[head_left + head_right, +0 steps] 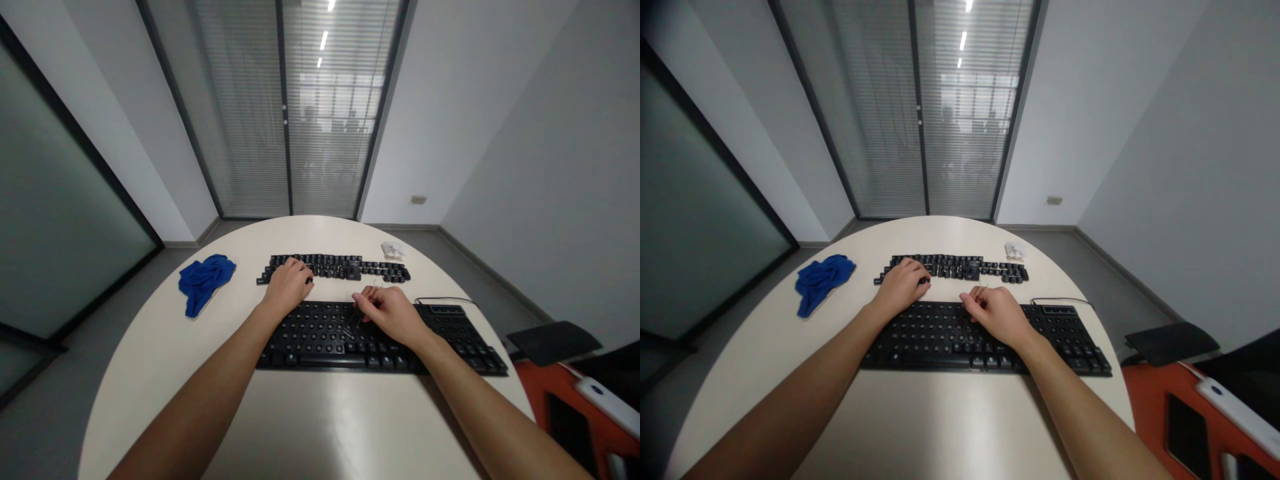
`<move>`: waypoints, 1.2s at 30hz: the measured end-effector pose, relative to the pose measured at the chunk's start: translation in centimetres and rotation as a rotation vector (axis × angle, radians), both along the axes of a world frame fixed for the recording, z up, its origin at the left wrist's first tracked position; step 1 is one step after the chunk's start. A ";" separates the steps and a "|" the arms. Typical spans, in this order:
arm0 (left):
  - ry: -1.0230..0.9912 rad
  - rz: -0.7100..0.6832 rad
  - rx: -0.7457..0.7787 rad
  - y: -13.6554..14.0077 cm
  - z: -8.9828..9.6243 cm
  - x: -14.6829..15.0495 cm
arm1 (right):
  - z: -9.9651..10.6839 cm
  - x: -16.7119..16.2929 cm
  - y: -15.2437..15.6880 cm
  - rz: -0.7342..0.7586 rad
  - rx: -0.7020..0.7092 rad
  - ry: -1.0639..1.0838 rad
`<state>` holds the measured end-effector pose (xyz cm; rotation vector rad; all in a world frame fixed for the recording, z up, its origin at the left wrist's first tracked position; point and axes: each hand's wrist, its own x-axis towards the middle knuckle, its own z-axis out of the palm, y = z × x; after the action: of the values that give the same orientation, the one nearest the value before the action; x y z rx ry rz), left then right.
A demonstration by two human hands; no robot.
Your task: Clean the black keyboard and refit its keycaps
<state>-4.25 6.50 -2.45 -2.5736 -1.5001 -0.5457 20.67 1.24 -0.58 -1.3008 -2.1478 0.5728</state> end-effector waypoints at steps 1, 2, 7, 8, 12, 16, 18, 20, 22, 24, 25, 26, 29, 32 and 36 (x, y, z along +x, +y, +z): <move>-0.003 0.004 -0.007 0.0 0.0 0.0 | 0.0 0.0 0.0 0.000 0.001 0.001; -0.006 0.008 -0.013 0.0 0.0 0.0 | 0.0 0.0 0.0 0.000 0.003 0.001; -0.008 0.014 -0.027 0.0 0.0 0.0 | 0.1 0.0 -0.1 -0.012 -0.001 -0.008; -0.001 0.015 -0.027 0.0 0.0 0.0 | 0.1 0.0 -0.1 -0.012 -0.004 -0.008; 0.023 0.016 -0.030 0.1 -0.1 0.1 | 0.0 0.0 -0.2 -0.008 -0.013 -0.003; 0.034 0.003 -0.031 -0.1 0.6 0.2 | 0.1 0.1 -0.2 -0.002 -0.026 0.026; 0.007 -0.018 -0.051 -0.6 1.4 0.3 | 0.3 0.2 -0.3 0.022 -0.030 0.036; -0.050 -0.082 -0.120 -1.2 2.3 0.5 | 0.5 0.4 -0.5 0.054 -0.043 0.037; -0.104 -0.205 -0.255 -2.2 3.1 0.9 | 0.6 0.5 -0.6 0.084 -0.067 0.040; -0.113 -0.318 -0.403 -3.3 3.6 1.2 | 0.6 0.6 -0.7 0.115 -0.070 0.042; -0.109 -0.347 -0.473 -3.8 3.8 1.4 | 0.6 0.6 -0.7 0.131 -0.062 0.043; -0.105 -0.363 -0.519 -4.3 3.9 1.5 | 0.6 0.6 -0.8 0.147 -0.050 0.044; -0.088 -0.379 -0.564 -5.5 4.1 1.7 | 0.6 0.4 -0.9 0.186 -0.012 0.049; -0.045 -0.362 -0.581 -6.3 4.4 1.7 | 0.9 0.2 -1.2 0.226 0.009 0.015; 0.018 -0.333 -0.577 -7.2 4.7 1.9 | 1.3 -0.1 -1.7 0.302 0.061 -0.069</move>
<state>-2.30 -0.67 2.30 -3.2873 -1.3846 -0.1158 20.54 -0.46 0.75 -0.9832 -2.4196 0.5819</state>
